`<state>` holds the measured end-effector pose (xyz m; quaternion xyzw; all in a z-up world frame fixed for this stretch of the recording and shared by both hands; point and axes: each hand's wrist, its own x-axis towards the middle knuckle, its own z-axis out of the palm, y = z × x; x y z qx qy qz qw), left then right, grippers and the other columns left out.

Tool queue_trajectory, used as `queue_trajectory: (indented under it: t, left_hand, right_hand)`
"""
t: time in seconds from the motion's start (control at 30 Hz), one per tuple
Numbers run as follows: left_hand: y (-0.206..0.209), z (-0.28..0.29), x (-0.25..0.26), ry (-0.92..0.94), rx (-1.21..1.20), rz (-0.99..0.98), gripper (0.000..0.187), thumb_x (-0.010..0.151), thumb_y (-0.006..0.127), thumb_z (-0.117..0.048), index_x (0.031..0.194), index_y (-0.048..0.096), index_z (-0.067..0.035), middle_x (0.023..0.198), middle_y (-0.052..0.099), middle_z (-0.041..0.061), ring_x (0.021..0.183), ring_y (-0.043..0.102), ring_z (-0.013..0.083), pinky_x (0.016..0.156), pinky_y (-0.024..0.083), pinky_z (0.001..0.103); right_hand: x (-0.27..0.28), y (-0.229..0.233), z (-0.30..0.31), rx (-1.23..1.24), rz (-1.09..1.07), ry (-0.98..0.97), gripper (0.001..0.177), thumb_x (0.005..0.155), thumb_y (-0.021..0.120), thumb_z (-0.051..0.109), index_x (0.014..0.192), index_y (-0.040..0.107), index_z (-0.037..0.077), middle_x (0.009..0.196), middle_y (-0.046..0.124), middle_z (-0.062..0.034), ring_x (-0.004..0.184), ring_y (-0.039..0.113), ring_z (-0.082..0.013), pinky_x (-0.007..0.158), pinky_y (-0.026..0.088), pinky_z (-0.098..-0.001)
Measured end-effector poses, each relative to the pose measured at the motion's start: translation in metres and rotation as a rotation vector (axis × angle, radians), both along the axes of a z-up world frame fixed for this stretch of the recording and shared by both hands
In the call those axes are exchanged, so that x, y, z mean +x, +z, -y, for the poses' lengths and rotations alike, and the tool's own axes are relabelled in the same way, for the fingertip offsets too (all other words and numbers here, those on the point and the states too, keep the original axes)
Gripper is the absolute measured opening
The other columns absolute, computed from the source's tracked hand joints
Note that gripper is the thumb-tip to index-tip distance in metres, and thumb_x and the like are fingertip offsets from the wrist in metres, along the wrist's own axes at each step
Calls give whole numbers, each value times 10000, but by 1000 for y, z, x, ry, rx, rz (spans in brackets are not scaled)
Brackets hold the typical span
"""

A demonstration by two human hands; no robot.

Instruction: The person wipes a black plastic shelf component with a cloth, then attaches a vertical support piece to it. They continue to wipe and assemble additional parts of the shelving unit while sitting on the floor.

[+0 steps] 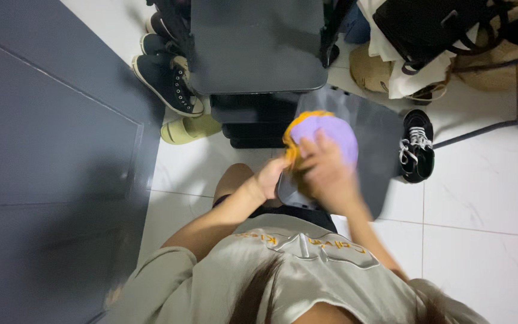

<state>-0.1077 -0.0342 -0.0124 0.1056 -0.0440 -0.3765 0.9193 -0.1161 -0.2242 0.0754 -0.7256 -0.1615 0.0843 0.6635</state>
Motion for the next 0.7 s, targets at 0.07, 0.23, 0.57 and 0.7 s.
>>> queue_trajectory:
  t: [0.07,0.23,0.57,0.7]
  left_hand:
    - [5,-4,-11,-27,-134,-49,609,1047,533,-505,1479,444,-85,1423,591,142,1302,582,297,1137,438,471]
    - [12,6,-34,90,486,305,627,1020,578,-455,1518,466,-89,1372,575,70,1267,528,208,1089,442,395]
    - [81,-23,-46,491,616,501,623,1052,623,-420,1530,406,-84,1123,574,-7,947,519,69,802,438,225]
    - [74,-37,-51,565,580,561,693,1030,648,-468,1556,391,-97,1059,592,-15,807,526,62,714,451,208]
  right_hand:
    - [-24,16,-24,-463,858,-9,355,917,567,121,1269,536,91,1396,565,-236,1342,484,-460,1080,387,-458]
    - [9,23,-17,-473,775,-83,484,977,462,32,1456,532,12,1433,581,-219,1358,562,-422,1194,405,-516]
    - [-2,25,-40,-615,832,-430,630,1100,477,406,1628,302,109,1694,224,-247,1575,167,-527,1262,143,-673]
    - [8,57,-66,-632,1060,-237,588,1062,510,417,1601,365,231,1696,258,-202,1583,162,-531,1230,134,-742]
